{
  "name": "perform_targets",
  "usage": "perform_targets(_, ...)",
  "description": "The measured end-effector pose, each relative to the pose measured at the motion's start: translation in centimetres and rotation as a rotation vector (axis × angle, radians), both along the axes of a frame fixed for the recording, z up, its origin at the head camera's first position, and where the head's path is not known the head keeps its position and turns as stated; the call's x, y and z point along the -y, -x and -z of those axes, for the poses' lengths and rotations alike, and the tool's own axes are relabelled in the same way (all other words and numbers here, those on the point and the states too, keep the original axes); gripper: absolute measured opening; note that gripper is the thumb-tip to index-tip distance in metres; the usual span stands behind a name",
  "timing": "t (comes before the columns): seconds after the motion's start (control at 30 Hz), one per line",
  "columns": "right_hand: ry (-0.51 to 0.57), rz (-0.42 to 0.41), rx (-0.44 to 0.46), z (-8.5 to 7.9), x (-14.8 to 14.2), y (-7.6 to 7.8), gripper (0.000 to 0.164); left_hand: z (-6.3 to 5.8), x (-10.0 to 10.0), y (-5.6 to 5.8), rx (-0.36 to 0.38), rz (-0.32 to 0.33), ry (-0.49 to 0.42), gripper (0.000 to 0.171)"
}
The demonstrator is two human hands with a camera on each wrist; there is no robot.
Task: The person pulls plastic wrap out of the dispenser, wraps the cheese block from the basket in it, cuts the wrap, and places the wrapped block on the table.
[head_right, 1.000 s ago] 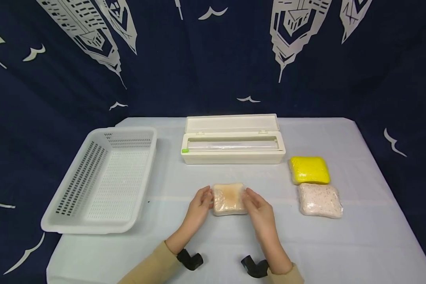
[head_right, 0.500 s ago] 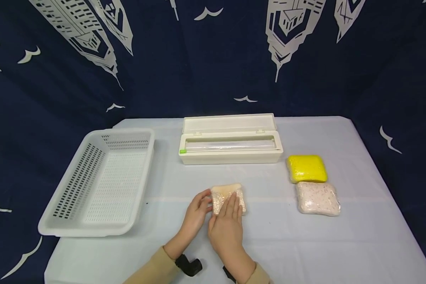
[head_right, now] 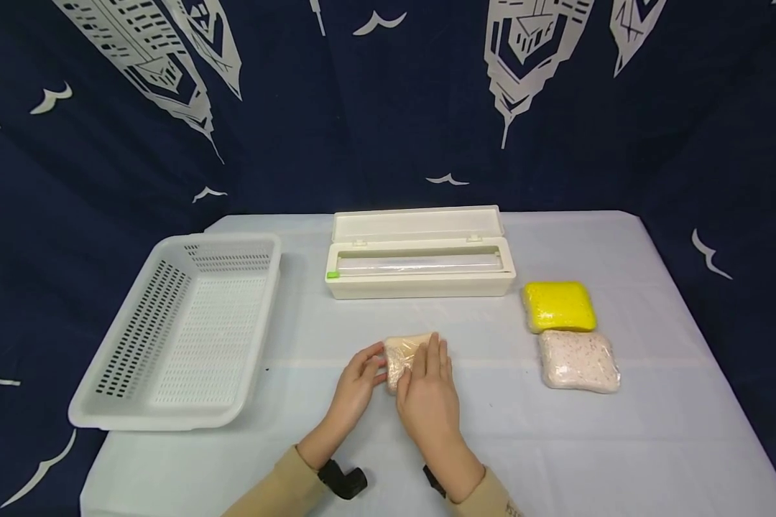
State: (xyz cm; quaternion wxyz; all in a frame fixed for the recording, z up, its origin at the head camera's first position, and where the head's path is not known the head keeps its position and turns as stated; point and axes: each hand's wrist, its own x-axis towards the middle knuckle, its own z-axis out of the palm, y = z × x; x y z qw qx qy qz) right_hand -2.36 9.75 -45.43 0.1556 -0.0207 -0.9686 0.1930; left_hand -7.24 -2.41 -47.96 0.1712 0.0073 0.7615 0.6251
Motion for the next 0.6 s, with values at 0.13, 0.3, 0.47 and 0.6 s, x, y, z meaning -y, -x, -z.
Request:
perform_targets(0.13, -0.032, -0.037, 0.096, 0.7, -0.4, 0.2, 0.047, -0.2, 0.0, 0.0, 0.002, 0.012, 0.009, 0.043)
perform_targets(0.3, 0.035, -0.021, 0.123, 0.3, -1.2, 0.4, 0.047, -0.3, 0.2, 0.3, -0.013, 0.026, 0.029, 0.041)
perform_targets(0.47, 0.343, 0.126, 0.218, -1.5, -5.5, 2.4, 0.041, -0.8, 0.9, 1.9, 0.055, 0.007, 0.065, 0.041)
perform_targets(0.6, 0.608, 0.118, 0.491, -1.5, -8.9, 4.1, 0.047, -1.1, 1.5, 3.6, 0.187, 0.066, 0.127, 0.050)
